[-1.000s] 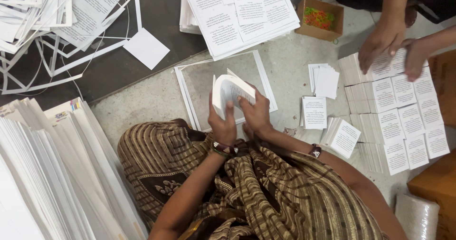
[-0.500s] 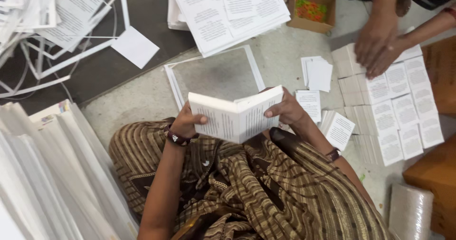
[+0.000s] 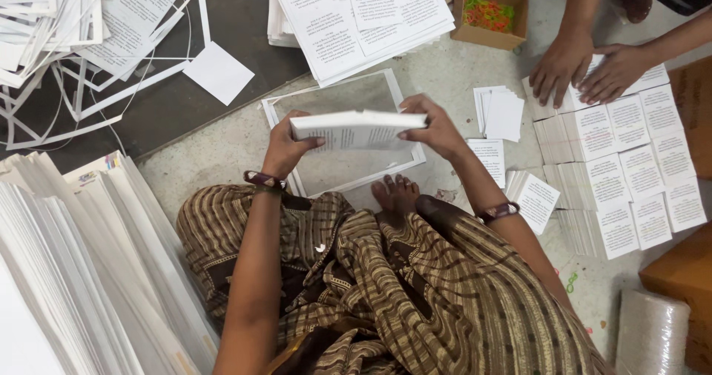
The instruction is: The person sits on the floor and folds printed sheets in half by hand, then stacks them into neat piles. The person repeatedly picks up sheets, folds them, and places them into growing stacks on the floor.
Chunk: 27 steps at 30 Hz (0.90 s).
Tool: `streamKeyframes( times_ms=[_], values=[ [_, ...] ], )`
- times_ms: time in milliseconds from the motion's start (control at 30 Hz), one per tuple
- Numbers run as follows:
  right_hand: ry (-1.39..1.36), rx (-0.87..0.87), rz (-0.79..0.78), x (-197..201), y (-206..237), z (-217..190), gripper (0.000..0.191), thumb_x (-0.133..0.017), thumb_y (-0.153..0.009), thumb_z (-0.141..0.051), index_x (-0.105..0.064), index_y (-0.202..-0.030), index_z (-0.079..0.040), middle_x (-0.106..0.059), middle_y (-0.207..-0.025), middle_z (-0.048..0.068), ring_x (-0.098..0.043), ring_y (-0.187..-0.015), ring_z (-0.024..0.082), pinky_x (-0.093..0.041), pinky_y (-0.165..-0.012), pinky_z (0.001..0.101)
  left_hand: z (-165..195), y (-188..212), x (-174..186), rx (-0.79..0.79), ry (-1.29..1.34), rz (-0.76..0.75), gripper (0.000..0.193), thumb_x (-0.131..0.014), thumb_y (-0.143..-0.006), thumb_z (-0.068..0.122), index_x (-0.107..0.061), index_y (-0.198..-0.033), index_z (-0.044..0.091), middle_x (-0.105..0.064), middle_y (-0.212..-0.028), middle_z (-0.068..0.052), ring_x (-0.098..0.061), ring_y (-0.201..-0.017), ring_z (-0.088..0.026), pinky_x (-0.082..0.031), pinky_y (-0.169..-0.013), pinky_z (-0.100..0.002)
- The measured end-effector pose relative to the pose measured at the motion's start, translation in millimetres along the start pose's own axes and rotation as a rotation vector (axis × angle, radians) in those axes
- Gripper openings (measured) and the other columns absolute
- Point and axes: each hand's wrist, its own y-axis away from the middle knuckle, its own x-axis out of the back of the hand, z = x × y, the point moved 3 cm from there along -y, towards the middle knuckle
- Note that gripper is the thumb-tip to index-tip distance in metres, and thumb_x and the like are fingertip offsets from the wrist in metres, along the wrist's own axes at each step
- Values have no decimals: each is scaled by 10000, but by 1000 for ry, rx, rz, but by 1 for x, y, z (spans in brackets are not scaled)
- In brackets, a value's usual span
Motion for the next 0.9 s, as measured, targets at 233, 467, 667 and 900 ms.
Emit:
streamKeyframes(
  times_ms=[233, 467, 667, 900],
  values=[
    [755, 139, -33, -27, 7, 10, 362, -807, -762, -87, -668, -1096, -106, -683, -1061, 80, -676, -1035, 322, -549, -858, 425, 21, 11, -7, 49, -752, 125, 470, -897, -738, 125, -637, -1130, 114, -733, -1088, -134, -680, -1113, -350, -524, -960, -418],
    [1176, 389, -37, -73, 20, -7, 531, -721, -722, -111, -595, -1238, -88, -647, -1040, 79, -635, -989, 292, -505, -776, 444, 49, 21, -57, -317, -1382, 112, 648, -866, -476, 281, -707, -1098, 189, -722, -1082, -76, -630, -1111, -342, -418, -1003, -698],
    [1133, 419, -117, -91, 18, -6, 516, -730, -822, -222, -546, -1282, -78, -644, -930, 96, -649, -860, 300, -486, -658, 447, 6, 16, -81, -259, -1410, -124, 208, -651, -939, 151, -607, -1140, 126, -698, -1039, -81, -696, -960, -293, -537, -807, -470],
    [1109, 320, 33, -87, -5, 1, 284, -675, -912, -238, -520, -1068, -59, -624, -812, 165, -659, -684, 383, -518, -565, 512, 2, -2, -87, -129, -1372, 25, 250, -658, -842, 159, -560, -1053, 65, -698, -916, -148, -731, -790, -323, -580, -669, -443]
  ],
)
